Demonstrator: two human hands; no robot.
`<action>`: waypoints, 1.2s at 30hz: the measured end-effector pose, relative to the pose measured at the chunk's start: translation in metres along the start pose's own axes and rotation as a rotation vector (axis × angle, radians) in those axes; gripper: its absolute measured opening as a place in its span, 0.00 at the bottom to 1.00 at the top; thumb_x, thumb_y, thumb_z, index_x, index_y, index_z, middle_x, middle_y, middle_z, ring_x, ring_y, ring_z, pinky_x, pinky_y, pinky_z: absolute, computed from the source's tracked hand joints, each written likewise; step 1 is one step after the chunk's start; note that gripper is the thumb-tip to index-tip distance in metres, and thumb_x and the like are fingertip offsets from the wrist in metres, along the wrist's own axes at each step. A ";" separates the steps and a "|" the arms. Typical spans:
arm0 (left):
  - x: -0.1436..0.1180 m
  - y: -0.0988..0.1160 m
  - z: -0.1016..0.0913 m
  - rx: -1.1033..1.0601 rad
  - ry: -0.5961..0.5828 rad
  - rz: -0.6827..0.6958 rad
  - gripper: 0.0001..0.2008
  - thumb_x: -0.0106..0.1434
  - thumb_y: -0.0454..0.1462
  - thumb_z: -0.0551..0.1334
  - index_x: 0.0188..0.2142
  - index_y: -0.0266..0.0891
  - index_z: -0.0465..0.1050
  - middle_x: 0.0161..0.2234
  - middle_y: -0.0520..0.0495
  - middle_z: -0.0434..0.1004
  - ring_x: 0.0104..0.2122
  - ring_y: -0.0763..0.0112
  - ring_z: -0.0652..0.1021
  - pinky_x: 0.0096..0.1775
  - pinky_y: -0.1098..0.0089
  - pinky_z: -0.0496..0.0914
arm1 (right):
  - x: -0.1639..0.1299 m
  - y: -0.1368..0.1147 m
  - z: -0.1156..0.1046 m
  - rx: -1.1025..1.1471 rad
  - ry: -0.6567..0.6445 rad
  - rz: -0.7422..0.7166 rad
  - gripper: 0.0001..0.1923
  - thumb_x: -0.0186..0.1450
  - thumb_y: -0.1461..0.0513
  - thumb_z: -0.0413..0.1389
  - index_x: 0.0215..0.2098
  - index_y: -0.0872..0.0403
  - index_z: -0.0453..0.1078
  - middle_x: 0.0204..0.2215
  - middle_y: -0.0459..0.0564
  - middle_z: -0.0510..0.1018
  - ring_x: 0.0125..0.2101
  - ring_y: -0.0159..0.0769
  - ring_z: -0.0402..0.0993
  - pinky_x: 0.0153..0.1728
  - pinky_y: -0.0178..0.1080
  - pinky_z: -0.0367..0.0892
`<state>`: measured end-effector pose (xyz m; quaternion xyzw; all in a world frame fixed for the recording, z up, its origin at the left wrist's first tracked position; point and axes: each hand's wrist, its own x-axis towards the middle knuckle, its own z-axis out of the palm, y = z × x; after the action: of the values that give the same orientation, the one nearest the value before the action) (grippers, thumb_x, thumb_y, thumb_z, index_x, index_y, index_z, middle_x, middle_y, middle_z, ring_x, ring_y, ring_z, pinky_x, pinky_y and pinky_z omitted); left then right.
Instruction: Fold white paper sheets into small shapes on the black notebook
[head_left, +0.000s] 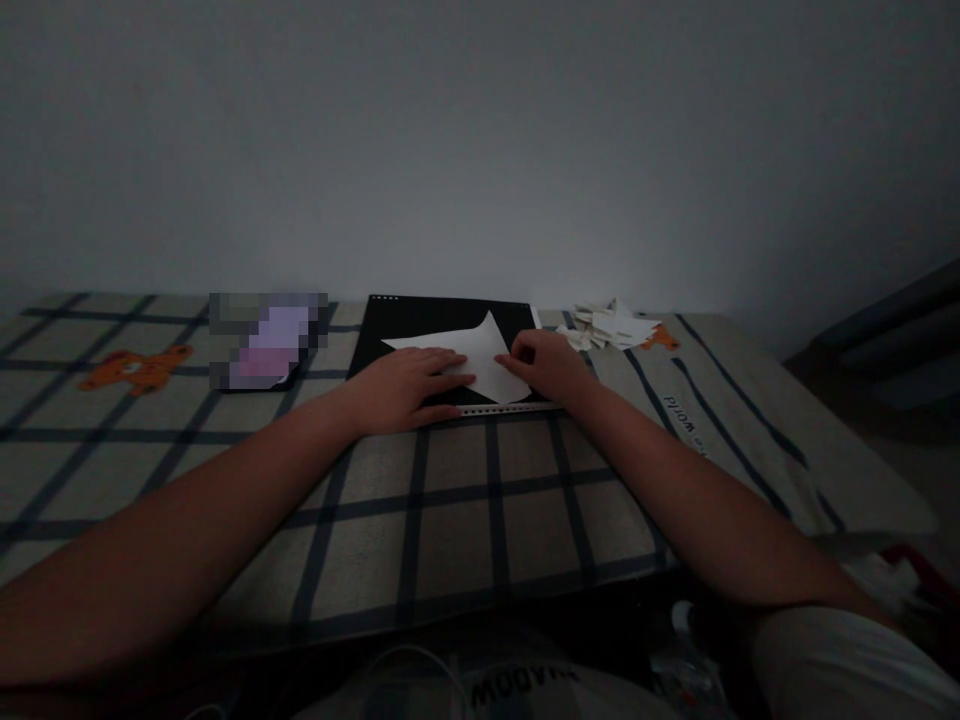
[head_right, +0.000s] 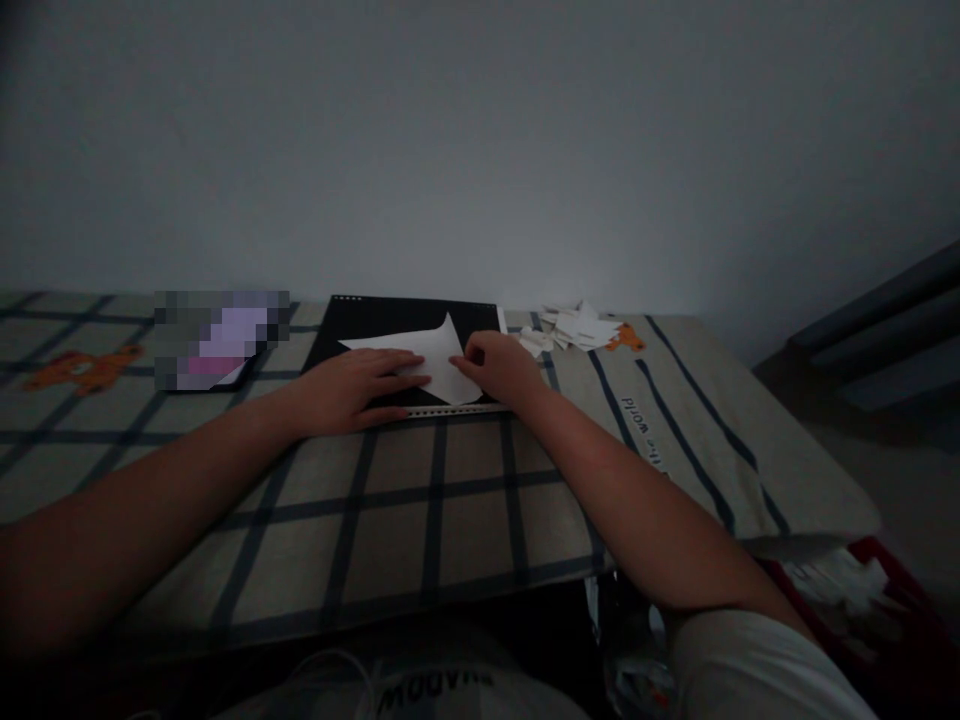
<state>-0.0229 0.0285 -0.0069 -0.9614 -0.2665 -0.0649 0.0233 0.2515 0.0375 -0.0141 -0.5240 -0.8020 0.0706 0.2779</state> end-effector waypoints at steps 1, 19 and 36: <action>0.000 0.000 0.001 -0.003 -0.001 -0.004 0.29 0.74 0.54 0.52 0.66 0.44 0.69 0.69 0.37 0.64 0.65 0.49 0.69 0.64 0.52 0.63 | 0.000 0.000 0.001 0.033 0.012 -0.026 0.16 0.67 0.51 0.60 0.27 0.53 0.71 0.27 0.47 0.77 0.27 0.34 0.66 0.30 0.38 0.57; 0.001 0.001 -0.002 -0.040 0.011 0.039 0.28 0.73 0.54 0.54 0.62 0.40 0.71 0.66 0.35 0.68 0.63 0.48 0.71 0.63 0.52 0.65 | -0.002 0.006 0.008 0.174 -0.109 -0.510 0.17 0.73 0.56 0.53 0.55 0.51 0.77 0.58 0.57 0.76 0.59 0.45 0.71 0.60 0.54 0.66; 0.001 0.001 0.002 -0.143 0.058 0.036 0.28 0.71 0.51 0.58 0.65 0.41 0.66 0.68 0.33 0.61 0.64 0.47 0.69 0.62 0.51 0.65 | -0.003 0.004 0.012 0.014 -0.208 -0.513 0.21 0.73 0.58 0.53 0.63 0.51 0.72 0.63 0.57 0.73 0.65 0.48 0.67 0.65 0.57 0.63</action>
<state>-0.0214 0.0284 -0.0091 -0.9629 -0.2433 -0.1111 -0.0366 0.2492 0.0387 -0.0269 -0.2919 -0.9321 0.0571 0.2066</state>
